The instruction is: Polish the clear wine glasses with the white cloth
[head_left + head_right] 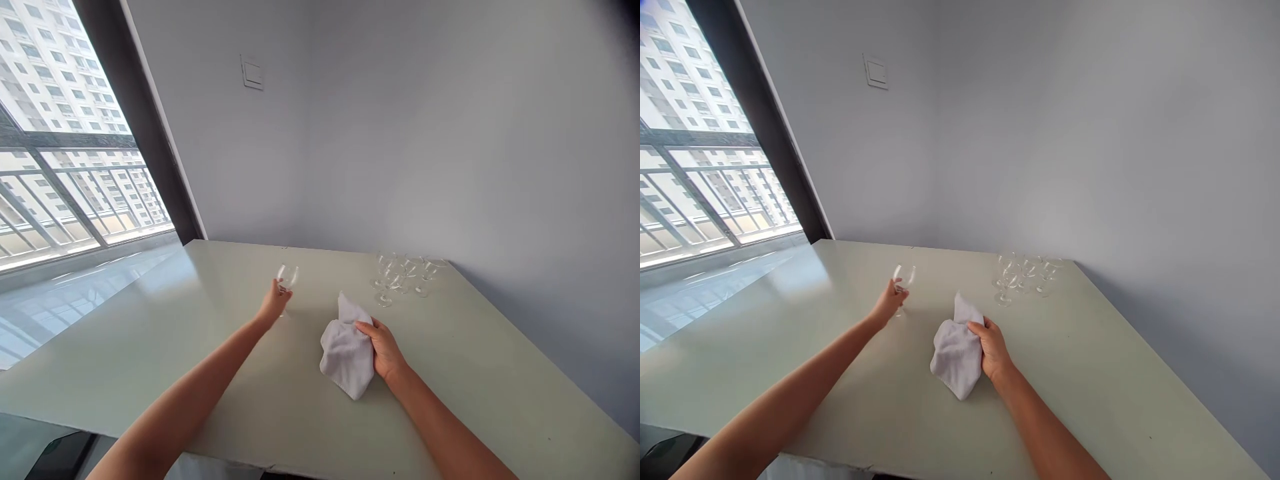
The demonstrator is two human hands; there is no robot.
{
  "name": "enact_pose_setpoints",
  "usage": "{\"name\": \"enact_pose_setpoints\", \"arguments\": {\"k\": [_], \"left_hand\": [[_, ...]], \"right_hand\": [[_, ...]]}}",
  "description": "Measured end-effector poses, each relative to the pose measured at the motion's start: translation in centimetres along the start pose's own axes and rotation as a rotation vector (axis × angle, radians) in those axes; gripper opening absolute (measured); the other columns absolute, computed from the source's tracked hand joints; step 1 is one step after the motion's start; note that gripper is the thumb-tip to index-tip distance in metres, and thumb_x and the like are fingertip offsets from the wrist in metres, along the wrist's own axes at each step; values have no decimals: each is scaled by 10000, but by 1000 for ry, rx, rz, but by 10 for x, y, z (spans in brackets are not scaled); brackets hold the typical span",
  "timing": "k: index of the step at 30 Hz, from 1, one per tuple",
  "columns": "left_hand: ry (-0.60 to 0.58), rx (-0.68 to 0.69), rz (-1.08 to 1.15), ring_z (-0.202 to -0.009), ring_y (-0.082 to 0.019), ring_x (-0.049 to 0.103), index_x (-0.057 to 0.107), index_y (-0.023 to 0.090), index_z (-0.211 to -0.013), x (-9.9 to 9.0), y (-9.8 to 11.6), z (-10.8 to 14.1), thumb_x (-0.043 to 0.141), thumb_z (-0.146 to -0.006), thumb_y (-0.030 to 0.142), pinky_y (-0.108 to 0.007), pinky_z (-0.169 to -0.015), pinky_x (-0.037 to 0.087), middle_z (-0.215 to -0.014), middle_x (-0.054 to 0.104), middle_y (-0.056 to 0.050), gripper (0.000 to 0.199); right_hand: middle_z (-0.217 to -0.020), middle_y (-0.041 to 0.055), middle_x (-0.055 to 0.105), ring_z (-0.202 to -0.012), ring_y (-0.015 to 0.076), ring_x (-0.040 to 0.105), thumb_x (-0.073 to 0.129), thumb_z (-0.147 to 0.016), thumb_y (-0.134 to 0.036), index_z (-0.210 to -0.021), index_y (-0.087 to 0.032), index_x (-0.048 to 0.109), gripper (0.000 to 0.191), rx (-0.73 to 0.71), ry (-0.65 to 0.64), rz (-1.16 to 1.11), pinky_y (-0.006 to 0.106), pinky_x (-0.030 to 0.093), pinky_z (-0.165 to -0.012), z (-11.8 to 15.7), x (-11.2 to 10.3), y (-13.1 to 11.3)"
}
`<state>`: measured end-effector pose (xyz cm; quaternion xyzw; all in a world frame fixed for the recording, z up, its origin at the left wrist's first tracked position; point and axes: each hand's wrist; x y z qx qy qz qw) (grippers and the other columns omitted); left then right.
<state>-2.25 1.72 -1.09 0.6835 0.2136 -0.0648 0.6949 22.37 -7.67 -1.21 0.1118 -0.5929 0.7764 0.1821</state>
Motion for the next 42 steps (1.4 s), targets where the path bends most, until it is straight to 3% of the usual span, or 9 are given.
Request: {"name": "enact_pose_setpoints", "arguments": {"k": [4,7,11,15,17,24,29,34,42], "left_hand": [[-183,231,-294,-695,-140,539,300,228,-1240,28,11,45,465,-771,456,-273,-623,410,-836,572,-19,547],[-141,446,-432,-818,-169,537,195,219,-1303,36,12,63,399,-799,515,-322,-728,407,-921,549,-34,619],[-47,665,-585,-874,-199,513,200,184,-1309,39,8,73,374,-816,518,-366,-802,373,-902,542,-49,621],[-6,807,-641,-851,-206,509,235,164,-1294,41,6,77,388,-807,531,-355,-771,372,-922,547,-70,629],[25,853,-643,-849,-210,506,246,157,-1287,41,7,77,397,-802,532,-353,-764,368,-937,548,-79,631],[82,947,-671,-813,-216,501,282,139,-1279,39,5,70,409,-794,538,-350,-734,355,-895,552,-86,640],[66,1019,-705,-774,-214,499,342,121,-1251,37,5,69,410,-779,563,-350,-714,357,-851,549,-87,650],[82,971,-686,-775,-212,500,316,130,-1261,38,4,68,418,-786,544,-346,-715,358,-871,550,-88,637],[3,921,-623,-833,-217,509,297,156,-1282,45,7,78,414,-796,527,-361,-754,362,-908,554,-90,622]], "right_hand": [[-781,-9,548,-666,131,506,682,-580,-257,-831,-197,517,306,-227,85,52,243,409,-587,-2,-7,-8],[-959,21,531,-796,154,508,645,-640,-290,-959,-224,492,361,-414,181,198,265,417,-671,2,-6,-11],[-854,5,511,-692,124,462,623,-676,-314,-877,-215,477,267,-606,154,487,257,391,-643,20,4,-8],[-743,-14,505,-588,108,449,589,-725,-378,-861,-219,445,254,-440,-210,406,243,379,-545,37,20,-6],[-713,-12,517,-567,118,471,509,-780,-438,-935,-227,439,271,-329,-261,253,248,383,-517,42,26,-9],[-814,13,551,-675,137,496,591,-728,-418,-978,-234,535,316,-199,-242,107,243,407,-566,46,38,-16],[-704,-30,497,-591,104,447,672,-641,-376,-743,-201,515,256,-275,-10,113,218,384,-533,33,31,-9],[-691,-38,490,-591,104,439,676,-631,-374,-735,-205,494,269,-378,139,176,216,378,-543,21,19,-10],[-718,14,541,-570,128,466,538,-753,-455,-961,-214,571,319,-198,-173,144,237,383,-489,32,21,-14]]}}
Point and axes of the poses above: each hand's wrist, its own z-axis away from the middle knuckle, its own x-axis out of the palm, y = z × x
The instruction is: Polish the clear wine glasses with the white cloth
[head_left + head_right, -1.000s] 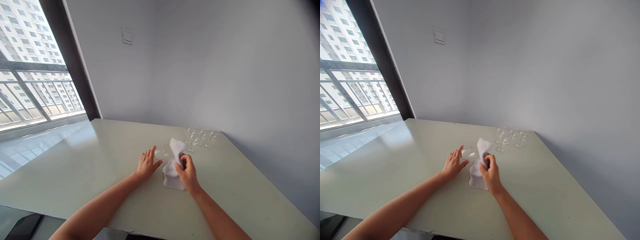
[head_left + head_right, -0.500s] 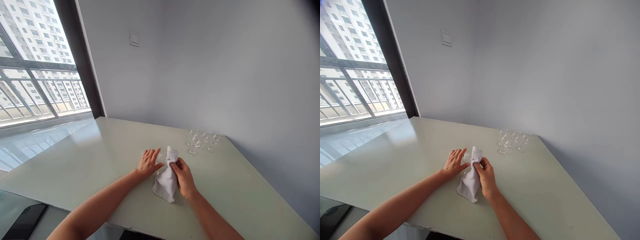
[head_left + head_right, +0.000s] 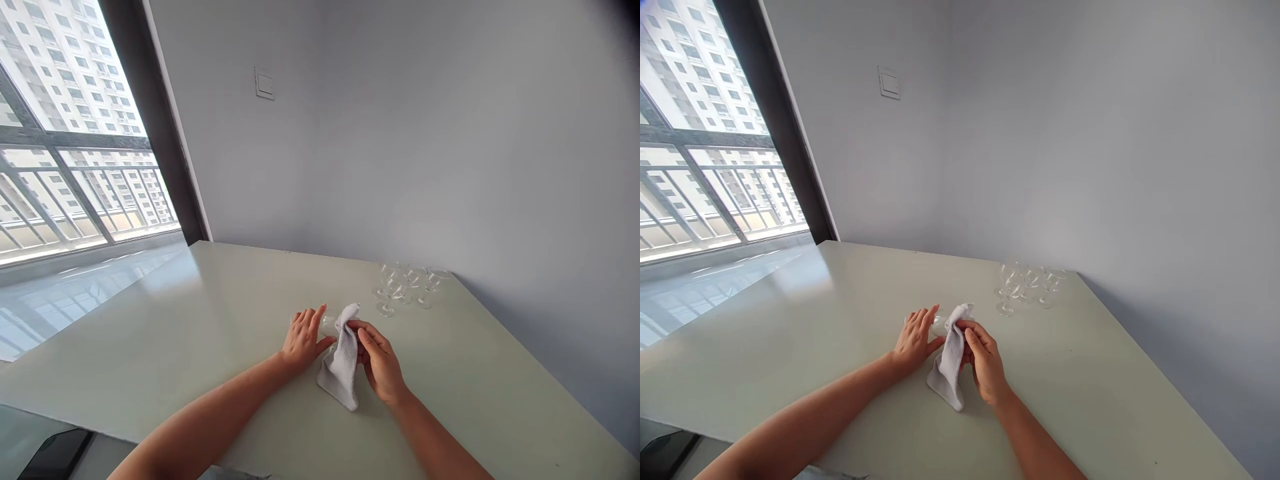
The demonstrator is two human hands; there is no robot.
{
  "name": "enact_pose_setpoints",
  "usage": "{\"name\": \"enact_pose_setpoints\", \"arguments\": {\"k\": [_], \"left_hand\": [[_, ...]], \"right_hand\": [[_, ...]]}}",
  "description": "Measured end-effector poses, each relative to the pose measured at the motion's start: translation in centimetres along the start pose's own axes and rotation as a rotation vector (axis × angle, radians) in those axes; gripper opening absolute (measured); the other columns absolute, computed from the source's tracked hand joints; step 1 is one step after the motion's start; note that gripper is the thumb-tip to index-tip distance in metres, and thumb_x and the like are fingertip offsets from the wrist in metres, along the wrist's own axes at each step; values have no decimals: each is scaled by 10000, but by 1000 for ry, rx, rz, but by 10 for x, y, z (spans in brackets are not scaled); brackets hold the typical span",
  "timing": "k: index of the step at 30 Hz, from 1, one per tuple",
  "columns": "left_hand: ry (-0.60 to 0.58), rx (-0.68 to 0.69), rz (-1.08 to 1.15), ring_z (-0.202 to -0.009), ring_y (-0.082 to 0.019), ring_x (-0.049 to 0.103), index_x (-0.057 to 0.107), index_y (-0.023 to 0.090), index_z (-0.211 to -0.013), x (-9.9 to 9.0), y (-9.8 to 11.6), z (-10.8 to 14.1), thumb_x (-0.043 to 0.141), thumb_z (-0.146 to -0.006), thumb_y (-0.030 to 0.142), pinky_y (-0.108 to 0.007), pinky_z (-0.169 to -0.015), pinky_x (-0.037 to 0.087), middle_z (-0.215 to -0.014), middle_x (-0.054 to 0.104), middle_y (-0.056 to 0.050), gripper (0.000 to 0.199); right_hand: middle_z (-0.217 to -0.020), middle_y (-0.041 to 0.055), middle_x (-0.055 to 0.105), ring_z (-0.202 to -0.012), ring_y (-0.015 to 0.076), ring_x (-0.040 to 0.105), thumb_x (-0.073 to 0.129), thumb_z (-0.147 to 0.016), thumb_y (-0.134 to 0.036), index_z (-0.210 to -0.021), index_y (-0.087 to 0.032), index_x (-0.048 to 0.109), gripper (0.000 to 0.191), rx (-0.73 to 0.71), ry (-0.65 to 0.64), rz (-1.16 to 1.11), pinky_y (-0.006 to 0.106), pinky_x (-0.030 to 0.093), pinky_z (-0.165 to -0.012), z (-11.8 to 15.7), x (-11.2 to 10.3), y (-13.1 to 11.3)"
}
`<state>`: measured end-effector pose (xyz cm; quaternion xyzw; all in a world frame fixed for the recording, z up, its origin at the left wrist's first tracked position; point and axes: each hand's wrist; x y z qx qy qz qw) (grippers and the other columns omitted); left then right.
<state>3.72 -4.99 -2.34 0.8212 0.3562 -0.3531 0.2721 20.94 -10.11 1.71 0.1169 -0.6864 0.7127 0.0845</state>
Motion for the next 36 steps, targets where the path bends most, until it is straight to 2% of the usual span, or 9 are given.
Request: {"name": "enact_pose_setpoints", "arguments": {"k": [3,8,15,18,21,25,29,32,36], "left_hand": [[-15,-32,31,-856,-217,509,297,154,-1283,3,2,0,420,-795,524,-364,-772,364,-923,553,-90,624],[-40,-65,59,-855,-215,505,305,150,-1277,7,3,0,433,-784,535,-369,-781,368,-925,552,-85,638],[-74,-66,77,-866,-215,505,314,176,-1274,6,4,-2,461,-775,523,-373,-794,364,-930,548,-77,625],[-86,-60,79,-870,-219,497,308,182,-1280,5,5,-3,460,-780,513,-372,-790,357,-924,546,-79,619],[-92,-30,56,-856,-225,489,312,171,-1280,2,5,-3,434,-795,508,-374,-768,356,-922,541,-89,603],[-73,43,23,-858,-232,482,319,161,-1284,-1,5,-1,404,-815,490,-377,-756,355,-932,530,-107,579],[-80,128,-17,-821,-220,480,362,168,-1260,-4,11,0,405,-824,455,-370,-745,361,-901,528,-103,524],[-79,159,-45,-799,-208,481,370,192,-1252,-5,15,0,416,-834,387,-364,-734,367,-886,530,-90,464],[-57,161,-71,-812,-209,485,355,197,-1258,-6,18,-1,426,-836,302,-370,-750,365,-891,536,-86,441]], "right_hand": [[-776,19,589,-560,132,490,547,-742,-463,-1075,-247,536,397,19,-27,18,245,394,-476,-3,-5,-1],[-785,27,606,-605,133,511,554,-746,-406,-948,-212,599,284,-25,-65,129,246,411,-511,-9,-12,4],[-958,21,580,-596,112,486,586,-715,-325,-1030,-259,542,325,-60,19,183,206,344,-433,-5,-8,7],[-740,-4,556,-524,102,435,578,-730,-341,-976,-240,551,267,-60,38,201,207,331,-423,-3,-6,6],[-584,-36,475,-498,110,418,566,-745,-357,-985,-236,545,270,-75,-20,242,223,370,-443,1,-3,4],[-653,-20,529,-522,130,481,594,-720,-403,-1041,-241,513,369,-54,-71,234,253,424,-466,7,1,4],[-547,-12,547,-457,152,522,582,-708,-484,-894,-203,560,338,-32,-178,278,279,431,-461,8,-2,12],[-563,15,574,-463,168,540,561,-699,-542,-894,-192,574,401,-9,-180,263,292,439,-452,6,-4,15],[-665,48,600,-527,171,543,542,-704,-569,-963,-189,575,461,46,-156,123,306,452,-486,7,-2,13]]}}
Point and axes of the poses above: each hand's wrist, its own z-axis away from the middle knuckle, its own x-axis out of the palm, y = z × x
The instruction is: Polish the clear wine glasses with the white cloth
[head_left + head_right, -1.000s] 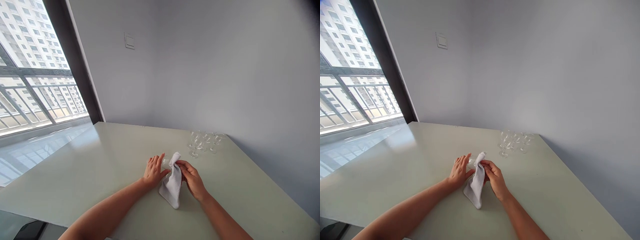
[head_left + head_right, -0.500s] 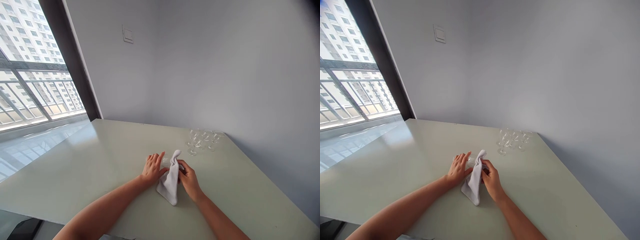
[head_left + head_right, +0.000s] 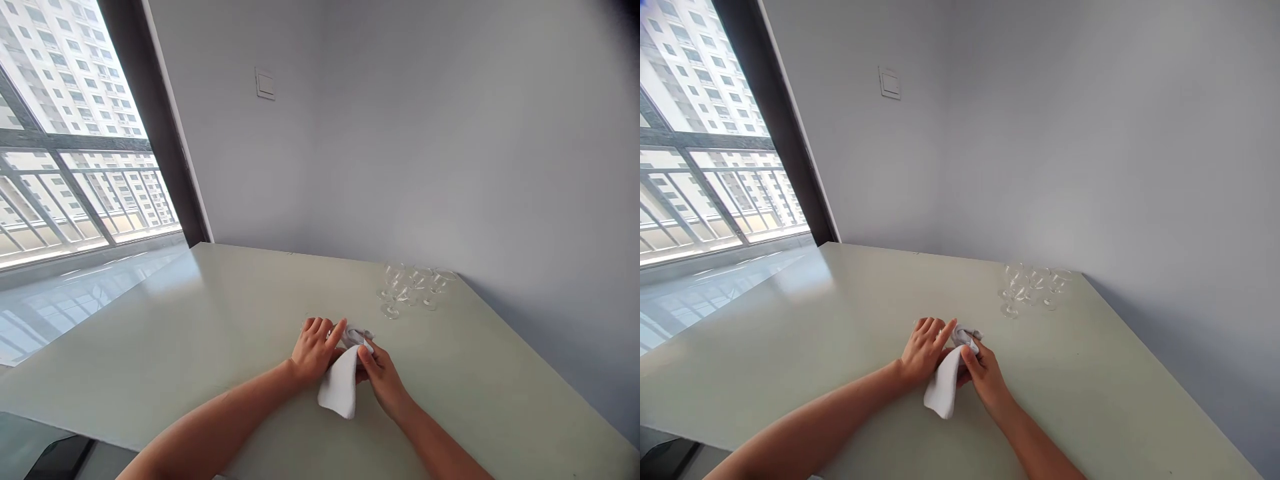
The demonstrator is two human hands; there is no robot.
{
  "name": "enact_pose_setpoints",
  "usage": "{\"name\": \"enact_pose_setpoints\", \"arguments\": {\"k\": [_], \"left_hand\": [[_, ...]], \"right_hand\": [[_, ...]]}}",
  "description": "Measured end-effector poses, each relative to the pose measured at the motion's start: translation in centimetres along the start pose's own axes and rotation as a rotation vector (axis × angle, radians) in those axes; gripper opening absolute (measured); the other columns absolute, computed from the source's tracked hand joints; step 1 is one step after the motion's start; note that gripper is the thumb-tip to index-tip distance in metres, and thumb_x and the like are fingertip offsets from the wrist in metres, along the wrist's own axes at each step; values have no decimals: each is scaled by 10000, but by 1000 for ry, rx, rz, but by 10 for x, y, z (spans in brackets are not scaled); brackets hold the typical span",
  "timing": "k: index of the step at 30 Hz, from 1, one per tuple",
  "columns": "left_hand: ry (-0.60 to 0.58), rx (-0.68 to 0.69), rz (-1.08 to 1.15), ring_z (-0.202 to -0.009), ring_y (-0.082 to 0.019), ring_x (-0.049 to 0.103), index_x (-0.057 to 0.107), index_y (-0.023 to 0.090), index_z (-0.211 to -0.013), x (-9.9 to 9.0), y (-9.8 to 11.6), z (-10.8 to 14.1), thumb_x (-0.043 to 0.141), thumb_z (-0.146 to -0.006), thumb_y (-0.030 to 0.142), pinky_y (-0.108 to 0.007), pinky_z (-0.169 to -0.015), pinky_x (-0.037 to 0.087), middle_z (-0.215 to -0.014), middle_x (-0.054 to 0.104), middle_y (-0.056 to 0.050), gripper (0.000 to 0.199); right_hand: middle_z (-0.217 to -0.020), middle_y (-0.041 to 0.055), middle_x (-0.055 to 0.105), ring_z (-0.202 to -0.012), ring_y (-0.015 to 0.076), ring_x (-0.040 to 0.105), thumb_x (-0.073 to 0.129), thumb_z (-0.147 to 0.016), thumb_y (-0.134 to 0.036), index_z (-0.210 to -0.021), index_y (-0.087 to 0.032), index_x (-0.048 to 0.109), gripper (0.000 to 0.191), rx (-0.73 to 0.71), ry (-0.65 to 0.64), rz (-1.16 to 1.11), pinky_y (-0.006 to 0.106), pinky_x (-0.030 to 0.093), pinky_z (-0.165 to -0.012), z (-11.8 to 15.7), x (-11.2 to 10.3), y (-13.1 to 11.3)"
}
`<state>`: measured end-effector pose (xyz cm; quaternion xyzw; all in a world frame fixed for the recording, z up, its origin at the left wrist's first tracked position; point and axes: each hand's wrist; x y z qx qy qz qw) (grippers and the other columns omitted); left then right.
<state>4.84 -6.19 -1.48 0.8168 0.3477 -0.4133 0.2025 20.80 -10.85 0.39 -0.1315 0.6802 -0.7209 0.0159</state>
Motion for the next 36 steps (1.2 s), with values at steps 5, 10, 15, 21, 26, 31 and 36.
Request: {"name": "enact_pose_setpoints", "arguments": {"k": [5,10,15,21,26,31,36], "left_hand": [[-63,26,-2,-820,-211,512,336,230,-1272,1,0,1,397,-851,295,-378,-761,366,-902,552,-87,430],[-152,64,89,-765,-195,556,316,206,-1282,-4,-7,0,416,-824,458,-391,-820,356,-836,589,-69,532],[-172,81,182,-705,-171,565,352,213,-1267,-19,-16,-5,455,-743,581,-409,-877,335,-744,606,-27,649],[-125,54,164,-821,-181,538,519,287,-1142,-30,-23,-9,430,-835,408,-397,-876,321,-789,630,-44,342],[-520,-211,714,-574,-113,501,630,195,-955,-33,-42,-6,453,-770,542,-224,-550,385,-624,592,-13,431],[-979,-244,1015,-461,-93,475,606,123,-722,-44,-53,-5,316,-824,546,-207,-432,340,-593,604,-42,523],[-306,5,331,-842,-199,554,592,190,-976,-48,-31,-6,395,-828,465,-369,-828,366,-840,637,-72,370]], "right_hand": [[-673,20,588,-599,159,525,532,-731,-538,-900,-205,610,381,69,-32,-72,282,430,-547,0,3,-2],[-764,14,628,-714,187,537,602,-702,-415,-859,-217,661,259,-83,-110,313,305,424,-676,-3,-5,-9],[-579,-25,552,-540,127,450,637,-670,-382,-757,-223,684,187,-115,-141,447,258,391,-559,-6,-15,-14],[-639,-4,519,-542,108,420,570,-737,-437,-948,-189,632,332,98,-65,-89,252,372,-535,-7,-13,-14],[-599,-32,471,-556,96,370,625,-707,-338,-888,-198,652,230,-32,-212,276,222,330,-535,6,-6,-24],[-534,-53,407,-503,70,313,668,-665,-327,-791,-164,654,207,23,-347,261,205,271,-486,7,-1,-17],[-588,-24,498,-520,92,434,697,-632,-364,-842,-155,617,307,352,-30,-337,240,368,-532,-5,2,-5]]}}
Point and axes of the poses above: each hand's wrist, its own z-axis away from the middle knuckle, its own x-axis out of the palm, y = z × x
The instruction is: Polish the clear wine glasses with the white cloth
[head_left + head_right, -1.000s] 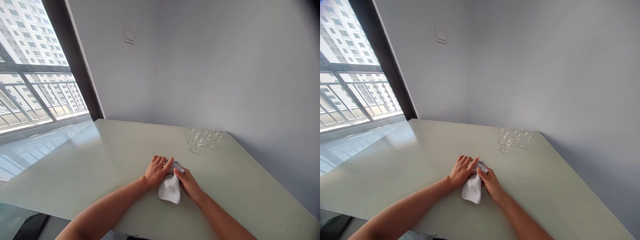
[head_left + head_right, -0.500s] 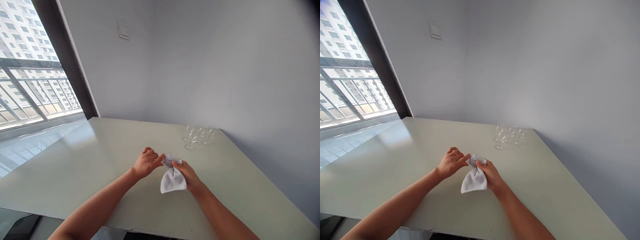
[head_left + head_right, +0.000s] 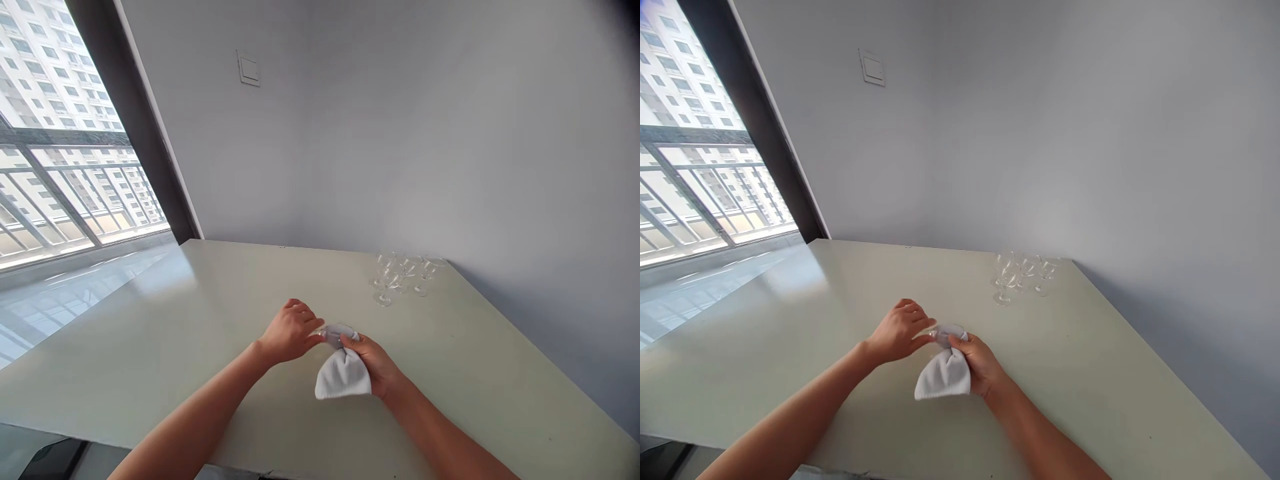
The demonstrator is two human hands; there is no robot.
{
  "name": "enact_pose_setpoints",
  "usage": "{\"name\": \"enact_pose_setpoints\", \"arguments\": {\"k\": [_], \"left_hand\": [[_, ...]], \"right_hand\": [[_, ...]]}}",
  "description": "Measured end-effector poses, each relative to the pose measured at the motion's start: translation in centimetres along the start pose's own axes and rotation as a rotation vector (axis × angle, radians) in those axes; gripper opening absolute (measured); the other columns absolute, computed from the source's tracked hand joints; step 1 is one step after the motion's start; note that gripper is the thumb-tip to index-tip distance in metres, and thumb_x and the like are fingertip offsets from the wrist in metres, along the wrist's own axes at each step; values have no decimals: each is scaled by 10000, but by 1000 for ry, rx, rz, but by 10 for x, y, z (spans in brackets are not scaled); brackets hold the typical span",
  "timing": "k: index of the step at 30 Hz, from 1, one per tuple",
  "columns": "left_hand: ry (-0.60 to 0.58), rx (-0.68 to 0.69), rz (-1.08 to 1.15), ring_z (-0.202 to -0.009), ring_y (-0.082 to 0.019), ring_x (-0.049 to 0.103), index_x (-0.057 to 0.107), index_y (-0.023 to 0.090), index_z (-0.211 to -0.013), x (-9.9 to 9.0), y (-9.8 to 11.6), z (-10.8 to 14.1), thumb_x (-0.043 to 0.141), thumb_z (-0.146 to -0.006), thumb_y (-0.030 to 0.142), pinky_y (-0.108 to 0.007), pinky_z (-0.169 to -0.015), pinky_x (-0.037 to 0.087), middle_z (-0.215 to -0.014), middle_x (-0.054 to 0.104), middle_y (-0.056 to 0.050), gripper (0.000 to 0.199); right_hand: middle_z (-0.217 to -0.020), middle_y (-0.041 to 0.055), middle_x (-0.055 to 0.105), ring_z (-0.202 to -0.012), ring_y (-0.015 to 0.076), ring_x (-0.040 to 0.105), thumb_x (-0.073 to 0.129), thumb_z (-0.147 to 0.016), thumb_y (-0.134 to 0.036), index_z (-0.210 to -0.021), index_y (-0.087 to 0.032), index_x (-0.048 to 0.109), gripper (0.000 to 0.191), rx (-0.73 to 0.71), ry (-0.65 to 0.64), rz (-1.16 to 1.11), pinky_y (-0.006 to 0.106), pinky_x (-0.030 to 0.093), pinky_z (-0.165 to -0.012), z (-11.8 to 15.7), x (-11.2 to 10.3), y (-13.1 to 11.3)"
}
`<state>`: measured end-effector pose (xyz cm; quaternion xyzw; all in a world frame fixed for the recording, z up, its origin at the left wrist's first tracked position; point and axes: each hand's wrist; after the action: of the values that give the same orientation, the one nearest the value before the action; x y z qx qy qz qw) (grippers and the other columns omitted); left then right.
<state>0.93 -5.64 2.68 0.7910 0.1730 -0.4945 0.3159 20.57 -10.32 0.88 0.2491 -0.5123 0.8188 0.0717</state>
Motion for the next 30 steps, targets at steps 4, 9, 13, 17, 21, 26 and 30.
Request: {"name": "enact_pose_setpoints", "arguments": {"k": [4,9,13,17,21,26,30], "left_hand": [[127,167,-250,-828,-200,549,544,195,-1071,10,1,-2,466,-819,382,-383,-846,325,-822,620,-79,322],[110,51,27,-600,-126,498,596,215,-1012,13,-7,-1,513,-753,505,-262,-638,341,-663,592,-25,398],[-91,-172,484,-523,-88,422,645,191,-797,6,-1,-1,546,-694,551,-206,-517,299,-558,514,21,387],[-280,-326,783,-507,-81,423,596,151,-690,-1,0,-4,516,-707,552,-187,-459,283,-552,468,21,409],[-186,-539,695,-496,-85,444,604,166,-785,2,-12,-4,468,-737,516,-181,-428,276,-602,507,11,379],[-41,-581,345,-537,-90,460,616,204,-825,18,-17,-2,470,-730,288,-190,-490,306,-629,546,20,194],[0,-292,24,-517,-94,450,552,160,-586,34,-3,2,480,-706,178,-219,-515,284,-573,541,2,142]], "right_hand": [[-635,-3,532,-551,114,483,656,-673,-401,-893,-164,601,328,20,27,-103,269,403,-562,0,1,1],[-623,-23,531,-561,104,457,634,-696,-309,-915,-187,620,251,-271,-59,541,239,378,-551,6,-2,-4],[-742,-13,609,-653,131,529,549,-747,-258,-945,-239,634,217,-457,-89,1024,254,420,-613,11,-7,-15],[-958,-17,640,-777,133,585,459,-756,-135,-1100,-297,563,395,-700,-54,1302,252,451,-683,8,-26,-25],[-1130,7,590,-960,153,574,368,-764,-79,-1193,-281,489,489,-935,305,1367,271,454,-781,-1,-46,-30],[-1225,87,521,-1140,265,442,450,-827,-342,-1285,-204,398,481,-1153,317,1594,422,352,-935,0,-26,-20],[-1232,74,517,-1201,295,345,464,-823,-399,-1237,-207,468,456,-1157,22,1771,493,225,-1005,0,-1,-4]]}}
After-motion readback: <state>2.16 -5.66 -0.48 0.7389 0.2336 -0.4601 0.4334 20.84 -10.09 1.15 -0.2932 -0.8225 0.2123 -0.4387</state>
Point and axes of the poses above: each hand's wrist, its own z-axis away from the middle knuckle, its own x-axis out of the palm, y = z × x
